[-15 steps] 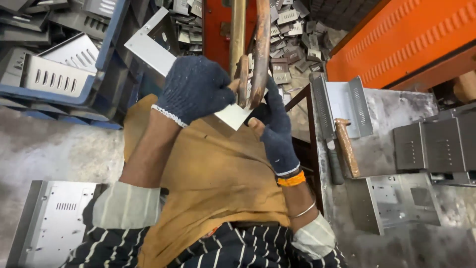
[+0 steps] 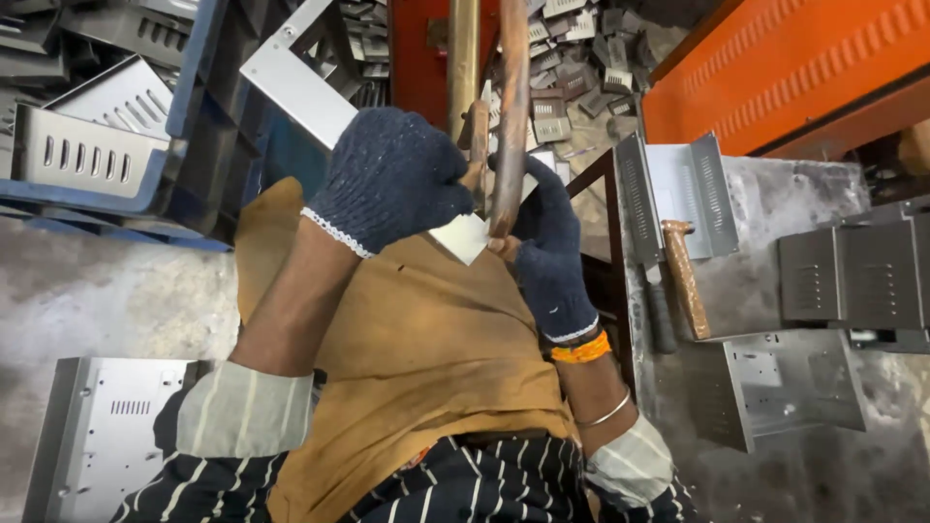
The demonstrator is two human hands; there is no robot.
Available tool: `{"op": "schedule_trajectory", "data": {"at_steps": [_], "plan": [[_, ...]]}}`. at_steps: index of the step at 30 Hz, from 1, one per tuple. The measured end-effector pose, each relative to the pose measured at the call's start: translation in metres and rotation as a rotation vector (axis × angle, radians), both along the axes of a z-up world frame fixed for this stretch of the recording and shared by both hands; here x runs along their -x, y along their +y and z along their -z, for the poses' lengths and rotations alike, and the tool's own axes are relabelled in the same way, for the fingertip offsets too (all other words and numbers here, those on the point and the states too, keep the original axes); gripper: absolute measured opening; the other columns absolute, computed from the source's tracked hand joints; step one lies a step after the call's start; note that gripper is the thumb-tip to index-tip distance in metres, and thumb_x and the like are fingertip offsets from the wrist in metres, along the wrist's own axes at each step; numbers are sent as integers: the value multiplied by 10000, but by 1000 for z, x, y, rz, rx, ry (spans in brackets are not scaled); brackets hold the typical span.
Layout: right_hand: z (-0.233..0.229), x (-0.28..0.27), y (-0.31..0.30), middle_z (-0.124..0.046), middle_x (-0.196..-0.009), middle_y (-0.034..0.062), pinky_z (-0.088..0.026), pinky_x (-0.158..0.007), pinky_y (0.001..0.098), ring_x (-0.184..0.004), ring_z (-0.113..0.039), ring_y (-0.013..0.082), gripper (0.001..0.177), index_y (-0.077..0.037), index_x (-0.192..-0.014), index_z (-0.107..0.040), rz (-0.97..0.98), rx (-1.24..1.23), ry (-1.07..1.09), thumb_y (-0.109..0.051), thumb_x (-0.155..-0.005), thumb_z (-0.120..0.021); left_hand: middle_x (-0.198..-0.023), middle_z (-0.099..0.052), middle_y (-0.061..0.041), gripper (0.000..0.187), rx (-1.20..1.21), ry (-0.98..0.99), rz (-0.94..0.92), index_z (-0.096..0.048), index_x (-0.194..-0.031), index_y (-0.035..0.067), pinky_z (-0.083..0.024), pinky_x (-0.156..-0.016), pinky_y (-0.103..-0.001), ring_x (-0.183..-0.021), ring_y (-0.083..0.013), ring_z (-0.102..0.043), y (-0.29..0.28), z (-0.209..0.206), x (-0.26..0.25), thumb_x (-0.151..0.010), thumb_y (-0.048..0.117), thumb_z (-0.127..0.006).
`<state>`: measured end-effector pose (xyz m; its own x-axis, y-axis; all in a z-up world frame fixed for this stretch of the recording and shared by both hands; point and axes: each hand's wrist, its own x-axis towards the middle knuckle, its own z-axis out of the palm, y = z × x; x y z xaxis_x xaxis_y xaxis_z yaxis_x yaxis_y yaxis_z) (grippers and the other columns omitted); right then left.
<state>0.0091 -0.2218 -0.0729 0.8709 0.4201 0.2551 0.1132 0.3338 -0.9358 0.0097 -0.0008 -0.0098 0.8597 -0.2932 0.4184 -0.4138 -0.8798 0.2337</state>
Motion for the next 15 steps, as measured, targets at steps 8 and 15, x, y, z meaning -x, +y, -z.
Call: {"op": "schedule_trajectory", "data": {"at_steps": [8, 15], "plan": [[-3, -12, -5, -559, -1406, 78, -504, -1022, 320, -1202, -575, 164, 817, 16, -1528, -434, -25, 60, -39, -287, -873, -816, -584, -646, -129, 227, 64, -39, 50, -766, -634, 110, -509, -568, -470, -548, -328, -636, 0, 2, 0, -670, 334, -779], [1, -38, -13, -490, -1228, 30, -368, -969, 239, -1109, -454, 93, 716, 6, -1646, -444, 97, 173, -128, -396, -1077, -606, -587, -635, -158, 238, 27, -102, 67, -761, -640, 108, -506, -550, -480, -541, -358, -625, -6, 1, -35, -717, 331, -786]]}}
